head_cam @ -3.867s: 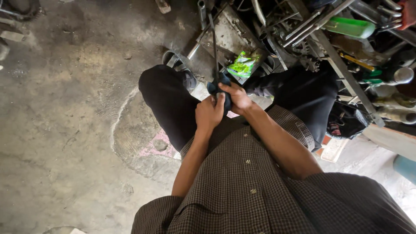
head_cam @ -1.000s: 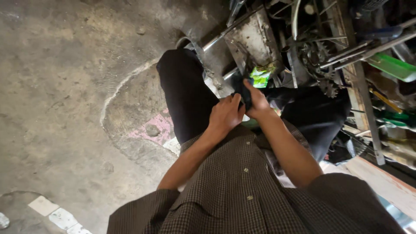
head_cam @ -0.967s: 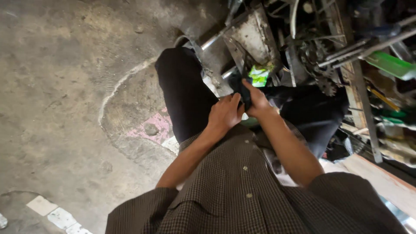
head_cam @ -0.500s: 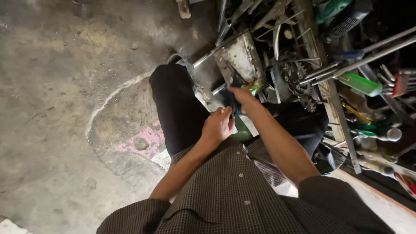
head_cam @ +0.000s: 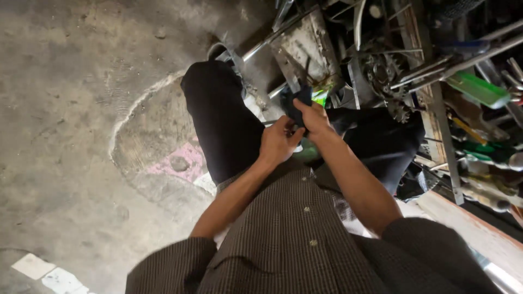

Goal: Clean and maintain a motorcycle part using a cloth, cleaning agent, and a T-handle wrench.

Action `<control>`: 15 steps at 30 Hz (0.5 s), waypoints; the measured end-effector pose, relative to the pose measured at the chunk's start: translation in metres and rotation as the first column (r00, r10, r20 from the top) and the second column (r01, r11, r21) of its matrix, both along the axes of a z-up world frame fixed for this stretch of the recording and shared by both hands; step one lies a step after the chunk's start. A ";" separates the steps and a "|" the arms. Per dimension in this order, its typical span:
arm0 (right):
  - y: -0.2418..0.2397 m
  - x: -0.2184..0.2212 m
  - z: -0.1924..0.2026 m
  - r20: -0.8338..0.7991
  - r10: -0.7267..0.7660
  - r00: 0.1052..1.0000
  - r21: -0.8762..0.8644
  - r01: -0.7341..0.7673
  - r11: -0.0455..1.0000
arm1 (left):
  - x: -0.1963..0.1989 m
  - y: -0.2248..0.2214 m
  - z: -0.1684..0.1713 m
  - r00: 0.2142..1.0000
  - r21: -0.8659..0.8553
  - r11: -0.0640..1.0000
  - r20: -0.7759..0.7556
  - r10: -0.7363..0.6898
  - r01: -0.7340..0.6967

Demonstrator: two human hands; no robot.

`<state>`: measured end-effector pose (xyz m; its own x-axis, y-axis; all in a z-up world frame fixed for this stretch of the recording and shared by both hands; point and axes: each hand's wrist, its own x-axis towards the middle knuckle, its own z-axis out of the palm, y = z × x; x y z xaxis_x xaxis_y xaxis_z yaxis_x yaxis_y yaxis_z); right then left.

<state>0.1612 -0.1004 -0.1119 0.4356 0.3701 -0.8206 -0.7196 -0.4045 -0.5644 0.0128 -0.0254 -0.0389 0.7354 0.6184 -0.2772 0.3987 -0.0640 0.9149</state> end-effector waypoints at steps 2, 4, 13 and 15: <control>0.008 0.005 0.023 -0.038 -0.088 0.995 -0.011 0.087 0.996 | 0.005 0.003 -0.006 1.000 0.084 0.996 0.020 -0.007 0.005; 0.022 0.015 0.018 0.012 -0.094 0.996 0.008 0.094 0.996 | 0.013 0.007 -0.010 0.999 0.079 0.997 -0.030 -0.012 0.015; 0.038 0.034 -0.051 -0.037 -0.169 0.985 -0.016 0.168 0.986 | 0.021 0.012 -0.019 0.995 0.000 0.999 -0.086 0.054 -0.054; 0.041 0.053 -0.064 -0.070 -0.212 0.975 -0.052 0.209 0.977 | 0.019 0.009 -0.018 0.990 -0.043 0.997 -0.125 0.064 -0.070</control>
<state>0.2142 -0.0594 -0.1757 0.4370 0.2391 -0.8671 -0.8305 -0.2629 -0.4911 0.0315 -0.0165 -0.0570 0.6512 0.6492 -0.3931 0.5107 0.0084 0.8597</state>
